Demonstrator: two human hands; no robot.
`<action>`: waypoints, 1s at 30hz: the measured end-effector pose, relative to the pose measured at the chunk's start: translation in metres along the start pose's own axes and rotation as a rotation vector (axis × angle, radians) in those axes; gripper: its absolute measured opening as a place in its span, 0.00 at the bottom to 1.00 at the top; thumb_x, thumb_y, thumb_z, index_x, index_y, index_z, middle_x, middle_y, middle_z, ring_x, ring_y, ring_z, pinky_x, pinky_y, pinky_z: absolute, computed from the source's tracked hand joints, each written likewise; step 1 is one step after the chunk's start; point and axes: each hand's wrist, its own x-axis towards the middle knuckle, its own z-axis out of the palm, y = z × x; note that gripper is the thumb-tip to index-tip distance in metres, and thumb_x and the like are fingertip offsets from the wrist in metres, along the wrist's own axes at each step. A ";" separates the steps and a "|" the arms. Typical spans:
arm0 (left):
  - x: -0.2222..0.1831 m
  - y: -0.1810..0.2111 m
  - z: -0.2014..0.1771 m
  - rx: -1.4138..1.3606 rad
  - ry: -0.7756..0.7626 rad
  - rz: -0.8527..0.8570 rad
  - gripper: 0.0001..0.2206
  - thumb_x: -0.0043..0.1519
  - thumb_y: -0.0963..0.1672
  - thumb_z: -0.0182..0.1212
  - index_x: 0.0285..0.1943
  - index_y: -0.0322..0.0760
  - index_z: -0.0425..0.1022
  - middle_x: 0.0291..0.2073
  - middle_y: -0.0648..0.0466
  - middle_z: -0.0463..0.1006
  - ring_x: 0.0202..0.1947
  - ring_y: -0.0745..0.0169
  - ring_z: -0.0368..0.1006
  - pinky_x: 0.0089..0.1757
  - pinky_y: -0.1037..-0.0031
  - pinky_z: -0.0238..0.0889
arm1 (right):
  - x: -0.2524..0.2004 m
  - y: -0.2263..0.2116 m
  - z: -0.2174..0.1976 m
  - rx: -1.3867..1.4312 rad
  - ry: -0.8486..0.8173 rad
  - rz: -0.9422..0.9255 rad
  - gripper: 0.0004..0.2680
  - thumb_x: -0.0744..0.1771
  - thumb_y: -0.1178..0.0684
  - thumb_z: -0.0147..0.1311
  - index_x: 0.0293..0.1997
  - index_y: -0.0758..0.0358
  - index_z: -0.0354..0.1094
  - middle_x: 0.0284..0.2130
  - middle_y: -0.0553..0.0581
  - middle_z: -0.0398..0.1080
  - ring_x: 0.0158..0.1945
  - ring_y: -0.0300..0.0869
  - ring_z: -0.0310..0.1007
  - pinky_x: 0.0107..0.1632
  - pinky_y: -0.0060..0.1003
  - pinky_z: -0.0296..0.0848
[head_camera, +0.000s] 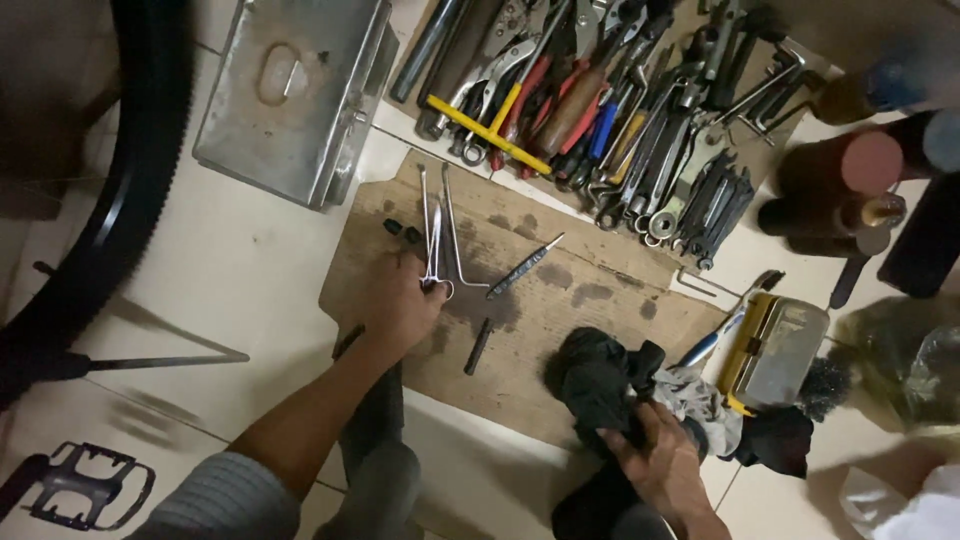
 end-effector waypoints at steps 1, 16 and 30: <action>0.001 0.000 0.003 0.016 -0.025 -0.018 0.20 0.57 0.54 0.70 0.44 0.37 0.74 0.39 0.48 0.75 0.38 0.51 0.71 0.37 0.61 0.66 | 0.000 0.002 0.000 0.017 -0.007 0.006 0.25 0.61 0.33 0.59 0.60 0.56 0.67 0.59 0.61 0.68 0.62 0.56 0.67 0.63 0.50 0.65; 0.015 0.051 -0.028 -0.040 -0.228 -0.062 0.21 0.69 0.53 0.49 0.59 0.35 0.68 0.49 0.44 0.78 0.47 0.42 0.76 0.45 0.54 0.70 | -0.006 -0.011 -0.010 0.046 0.028 -0.031 0.16 0.61 0.37 0.62 0.42 0.57 0.70 0.41 0.57 0.72 0.48 0.52 0.73 0.51 0.45 0.68; 0.031 -0.003 0.050 -0.164 0.007 -0.051 0.16 0.66 0.52 0.49 0.46 0.34 0.71 0.36 0.36 0.78 0.37 0.30 0.74 0.41 0.45 0.64 | 0.005 0.021 0.011 0.079 0.192 -0.250 0.16 0.60 0.37 0.64 0.39 0.57 0.69 0.37 0.58 0.72 0.42 0.55 0.74 0.45 0.47 0.70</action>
